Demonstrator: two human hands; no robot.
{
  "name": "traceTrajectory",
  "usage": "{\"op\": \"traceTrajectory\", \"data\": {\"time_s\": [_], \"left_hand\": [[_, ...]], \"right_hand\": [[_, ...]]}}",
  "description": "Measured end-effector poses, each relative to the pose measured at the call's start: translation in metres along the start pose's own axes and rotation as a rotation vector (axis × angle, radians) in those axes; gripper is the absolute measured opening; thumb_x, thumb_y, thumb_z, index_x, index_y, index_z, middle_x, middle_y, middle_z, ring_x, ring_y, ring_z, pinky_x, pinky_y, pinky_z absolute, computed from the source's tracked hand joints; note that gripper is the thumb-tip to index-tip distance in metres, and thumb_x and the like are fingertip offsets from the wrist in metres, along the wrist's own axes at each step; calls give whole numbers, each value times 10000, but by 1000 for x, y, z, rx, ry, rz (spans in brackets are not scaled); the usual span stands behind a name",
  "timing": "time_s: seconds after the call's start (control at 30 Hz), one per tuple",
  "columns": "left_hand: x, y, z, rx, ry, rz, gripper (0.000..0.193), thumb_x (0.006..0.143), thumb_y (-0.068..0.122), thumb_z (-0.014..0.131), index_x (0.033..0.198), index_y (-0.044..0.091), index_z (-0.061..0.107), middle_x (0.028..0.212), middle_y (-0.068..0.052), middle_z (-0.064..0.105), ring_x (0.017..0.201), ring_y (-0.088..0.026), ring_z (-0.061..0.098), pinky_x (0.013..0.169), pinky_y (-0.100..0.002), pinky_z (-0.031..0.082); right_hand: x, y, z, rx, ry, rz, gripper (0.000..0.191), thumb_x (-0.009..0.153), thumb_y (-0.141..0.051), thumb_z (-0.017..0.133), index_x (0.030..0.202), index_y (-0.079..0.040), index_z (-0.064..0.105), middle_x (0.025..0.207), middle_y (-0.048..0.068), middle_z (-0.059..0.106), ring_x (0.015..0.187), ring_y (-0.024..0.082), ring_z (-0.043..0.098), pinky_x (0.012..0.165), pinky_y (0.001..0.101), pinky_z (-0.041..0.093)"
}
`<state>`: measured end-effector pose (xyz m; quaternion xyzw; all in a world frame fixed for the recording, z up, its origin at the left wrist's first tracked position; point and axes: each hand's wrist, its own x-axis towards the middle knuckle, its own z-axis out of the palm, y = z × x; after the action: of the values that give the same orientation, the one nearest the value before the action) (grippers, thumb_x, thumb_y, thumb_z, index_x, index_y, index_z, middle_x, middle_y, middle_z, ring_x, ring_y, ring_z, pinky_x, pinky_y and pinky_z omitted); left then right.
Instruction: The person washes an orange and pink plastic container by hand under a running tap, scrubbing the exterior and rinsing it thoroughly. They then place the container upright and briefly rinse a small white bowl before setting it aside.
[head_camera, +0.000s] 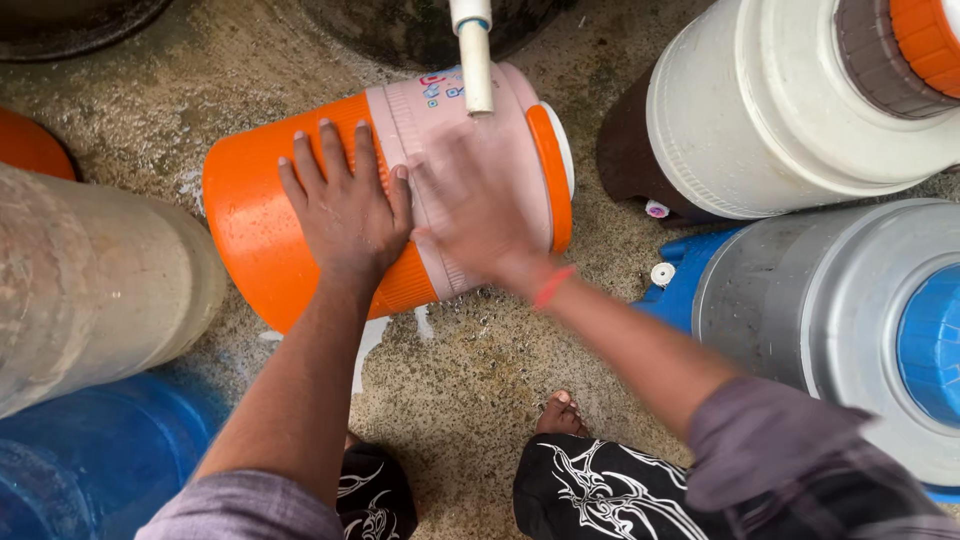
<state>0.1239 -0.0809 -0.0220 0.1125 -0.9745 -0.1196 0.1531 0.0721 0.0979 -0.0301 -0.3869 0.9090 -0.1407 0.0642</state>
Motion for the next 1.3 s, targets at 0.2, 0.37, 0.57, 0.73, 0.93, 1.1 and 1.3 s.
{"op": "traceTrajectory", "data": {"time_s": [0.2,0.37,0.57,0.73,0.93,1.1,1.3], "left_hand": [[8,-2,2,-3,-20,14,631,1058,463,469,1521,36,516,1555,-310,431,1445,-540,302,1175,-674,145],[6,-2,0,2,-23,-10,633,1033,460,464,1506,44,527,1548,-299,442,1442,-529,308,1187,-668,150],[5,-1,0,22,6,17,628,1054,454,464,1504,23,541,1543,-305,459,1441,-534,320,1186,-669,161],[5,-3,-1,2,-2,21,626,1061,450,461,1503,15,542,1546,-308,463,1444,-532,328,1187,-667,168],[-17,-3,9,45,-13,15,642,1048,464,460,1530,45,525,1572,-292,457,1491,-503,308,1219,-661,166],[16,-26,1,-16,-124,146,772,958,599,503,1518,68,517,1543,-304,427,1425,-507,291,1135,-689,160],[0,-125,-52,-84,-443,-845,1143,711,697,881,1446,-46,421,1424,-233,480,1292,-364,535,985,-457,510]], "right_hand": [[17,17,-40,-51,-142,-155,692,956,-568,415,1567,-243,416,1672,-22,306,1560,239,181,1264,624,-14],[13,42,-61,-235,105,186,551,1070,-493,426,1436,-115,589,1645,122,354,1518,453,193,1194,680,114],[12,7,-32,-237,267,246,604,997,-485,501,1404,-53,609,1577,294,305,1433,613,141,1076,755,205],[-9,58,-42,-168,208,19,670,1017,-600,573,1490,-126,552,1683,159,243,1559,486,128,1215,594,315],[-28,76,-16,496,481,232,1177,800,-619,786,1596,3,182,1655,269,174,1532,425,221,1204,523,333],[-27,80,-14,813,348,637,1197,698,-633,809,1558,-18,247,1597,254,279,1428,395,398,1149,476,396],[-29,79,-36,596,131,606,1014,759,-766,619,1473,-55,501,1502,225,474,1392,390,492,1121,488,419]]}}
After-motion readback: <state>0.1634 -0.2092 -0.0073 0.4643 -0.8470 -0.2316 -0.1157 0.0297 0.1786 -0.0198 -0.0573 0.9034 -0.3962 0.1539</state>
